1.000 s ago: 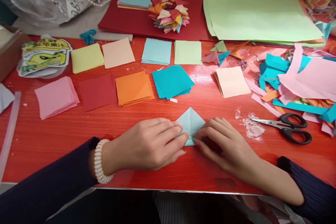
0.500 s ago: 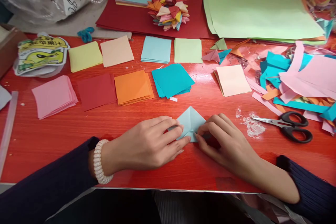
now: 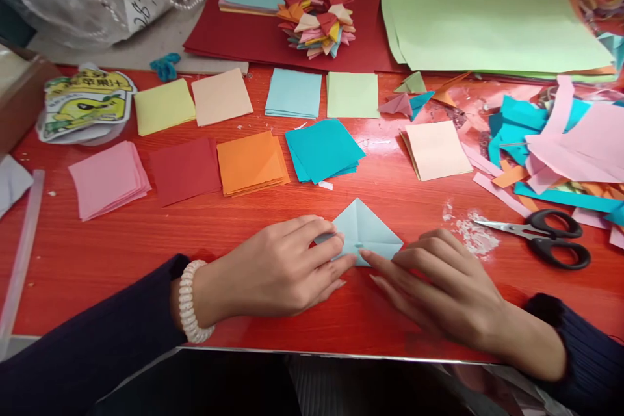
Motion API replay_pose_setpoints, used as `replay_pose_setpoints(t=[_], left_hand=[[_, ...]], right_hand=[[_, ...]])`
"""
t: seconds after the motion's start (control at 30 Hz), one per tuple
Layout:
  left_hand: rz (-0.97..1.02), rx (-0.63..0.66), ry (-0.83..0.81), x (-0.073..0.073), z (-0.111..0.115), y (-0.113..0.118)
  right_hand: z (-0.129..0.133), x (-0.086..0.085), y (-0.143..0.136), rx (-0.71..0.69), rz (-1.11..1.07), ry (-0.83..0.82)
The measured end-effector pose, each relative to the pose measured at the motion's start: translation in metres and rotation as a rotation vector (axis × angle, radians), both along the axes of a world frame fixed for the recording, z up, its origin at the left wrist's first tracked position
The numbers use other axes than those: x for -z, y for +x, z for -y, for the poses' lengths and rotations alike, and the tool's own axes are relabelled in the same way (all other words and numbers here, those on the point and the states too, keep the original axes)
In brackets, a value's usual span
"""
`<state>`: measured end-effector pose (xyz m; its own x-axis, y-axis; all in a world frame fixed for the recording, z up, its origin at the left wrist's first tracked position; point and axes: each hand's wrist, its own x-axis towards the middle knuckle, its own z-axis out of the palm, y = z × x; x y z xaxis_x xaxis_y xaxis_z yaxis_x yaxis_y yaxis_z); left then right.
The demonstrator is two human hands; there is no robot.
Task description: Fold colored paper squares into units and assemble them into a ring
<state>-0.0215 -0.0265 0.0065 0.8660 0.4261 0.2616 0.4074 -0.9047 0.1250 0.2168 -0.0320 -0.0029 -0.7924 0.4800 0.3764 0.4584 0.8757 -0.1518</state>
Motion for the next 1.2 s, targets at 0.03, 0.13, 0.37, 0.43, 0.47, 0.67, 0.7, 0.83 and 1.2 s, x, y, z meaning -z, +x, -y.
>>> replay_pose_setpoints(t=[0.03,0.13,0.37,0.43,0.47,0.67,0.7,0.83,1.2], left_hand=[[0.005,-0.001,0.000,0.000,0.000,0.000],[0.012,-0.005,0.002,0.000,0.000,0.000],[0.025,0.000,0.022,-0.001,0.000,0.001],[0.020,0.000,0.041,-0.001,0.001,0.001],[0.016,-0.001,0.051,-0.001,0.001,0.001],[0.010,-0.025,0.124,-0.001,0.005,0.003],[0.001,-0.032,0.137,-0.001,0.006,0.003],[-0.049,-0.034,0.221,-0.002,0.012,0.006],[0.076,-0.035,-0.017,-0.010,0.004,-0.003]], right_hand=[[0.000,-0.001,0.000,-0.019,0.020,0.011],[-0.001,-0.002,-0.002,-0.023,0.037,0.004],[-0.002,0.001,-0.002,-0.011,0.013,-0.047],[-0.003,0.001,0.002,-0.021,0.031,-0.043],[-0.004,0.001,0.004,-0.040,0.039,-0.031],[-0.008,-0.004,0.009,-0.168,0.043,0.005],[-0.009,-0.005,0.008,-0.166,0.050,-0.014],[-0.009,-0.003,0.007,-0.167,0.056,-0.058],[-0.023,-0.006,0.033,-0.269,0.132,-0.159]])
